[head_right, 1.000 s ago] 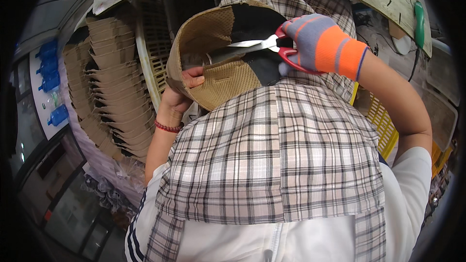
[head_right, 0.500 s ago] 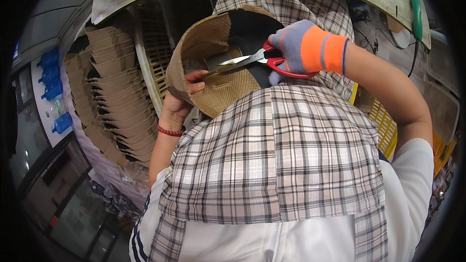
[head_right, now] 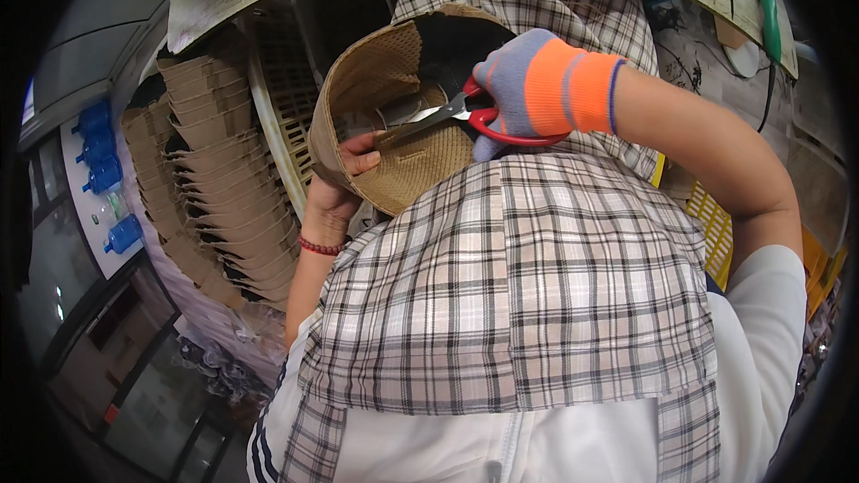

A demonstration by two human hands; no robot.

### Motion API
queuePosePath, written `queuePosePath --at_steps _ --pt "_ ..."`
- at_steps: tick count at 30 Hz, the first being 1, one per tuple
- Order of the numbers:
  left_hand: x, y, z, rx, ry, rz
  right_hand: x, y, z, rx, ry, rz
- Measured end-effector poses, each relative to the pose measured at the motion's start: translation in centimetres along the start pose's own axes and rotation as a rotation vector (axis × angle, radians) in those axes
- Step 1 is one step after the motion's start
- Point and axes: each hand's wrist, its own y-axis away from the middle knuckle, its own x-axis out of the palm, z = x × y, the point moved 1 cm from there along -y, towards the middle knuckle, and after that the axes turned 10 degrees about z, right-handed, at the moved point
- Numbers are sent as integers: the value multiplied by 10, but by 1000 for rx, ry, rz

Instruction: The person uses a green electric cutter to trim the edges of a beige shoe upper, then switches to red-handled scissors to trim the interior lining. The person repeatedly picks up and sets down shoe uppers on a work table while performing the trimming.

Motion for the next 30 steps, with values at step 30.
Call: queuePosePath --at_steps 30 --pt "-2 -16 -5 370 -94 81 -19 -19 -35 -53 -231 451"
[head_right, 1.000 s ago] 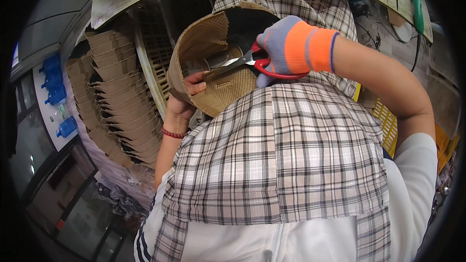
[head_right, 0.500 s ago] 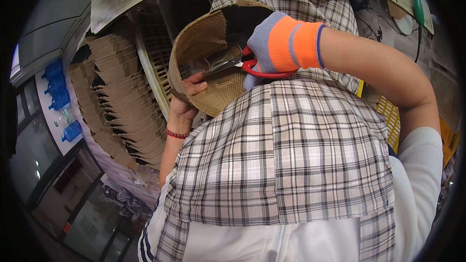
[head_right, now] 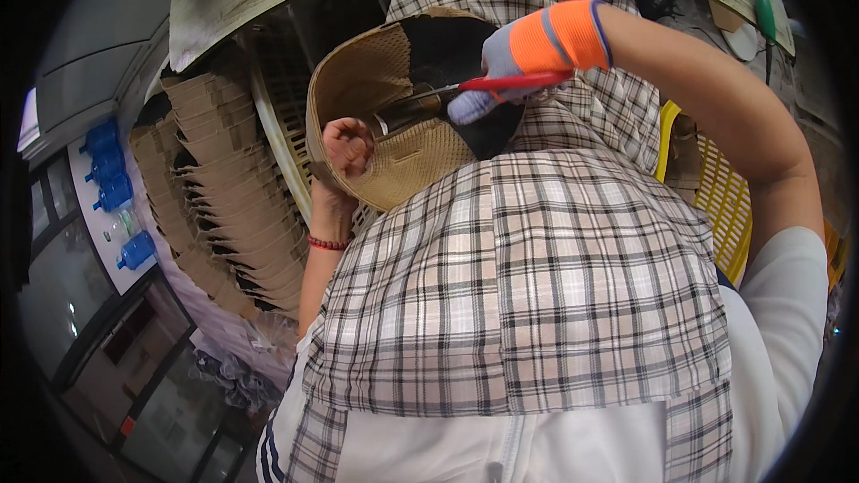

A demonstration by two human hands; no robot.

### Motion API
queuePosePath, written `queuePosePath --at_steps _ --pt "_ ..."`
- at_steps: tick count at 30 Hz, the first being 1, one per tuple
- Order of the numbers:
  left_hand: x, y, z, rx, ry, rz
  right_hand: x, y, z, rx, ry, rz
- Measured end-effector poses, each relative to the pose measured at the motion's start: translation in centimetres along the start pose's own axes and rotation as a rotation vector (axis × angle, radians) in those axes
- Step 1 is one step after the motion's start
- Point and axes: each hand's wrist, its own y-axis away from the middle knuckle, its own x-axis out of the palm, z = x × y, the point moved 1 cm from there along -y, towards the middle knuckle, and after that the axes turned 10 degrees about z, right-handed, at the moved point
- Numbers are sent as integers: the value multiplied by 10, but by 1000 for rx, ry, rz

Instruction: The person uses a green electric cutter to trim the edges of a beige shoe upper, then switches to red-handled scissors to trim the interior lining. The person repeatedly picks up and sets down shoe uppers on a work table while performing the trimming.

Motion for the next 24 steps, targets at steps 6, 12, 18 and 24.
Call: queuePosePath --at_steps 6,12,18,24 --pt "-5 -32 -3 65 193 -63 -13 -15 -12 -177 -452 315" --pt "2 -39 -10 102 70 -108 -29 -20 9 -196 -334 292" --pt "12 -40 -19 43 43 -92 -32 -21 19 -138 -370 230" --pt "8 -42 -14 79 52 -77 -19 -12 29 43 -348 57"
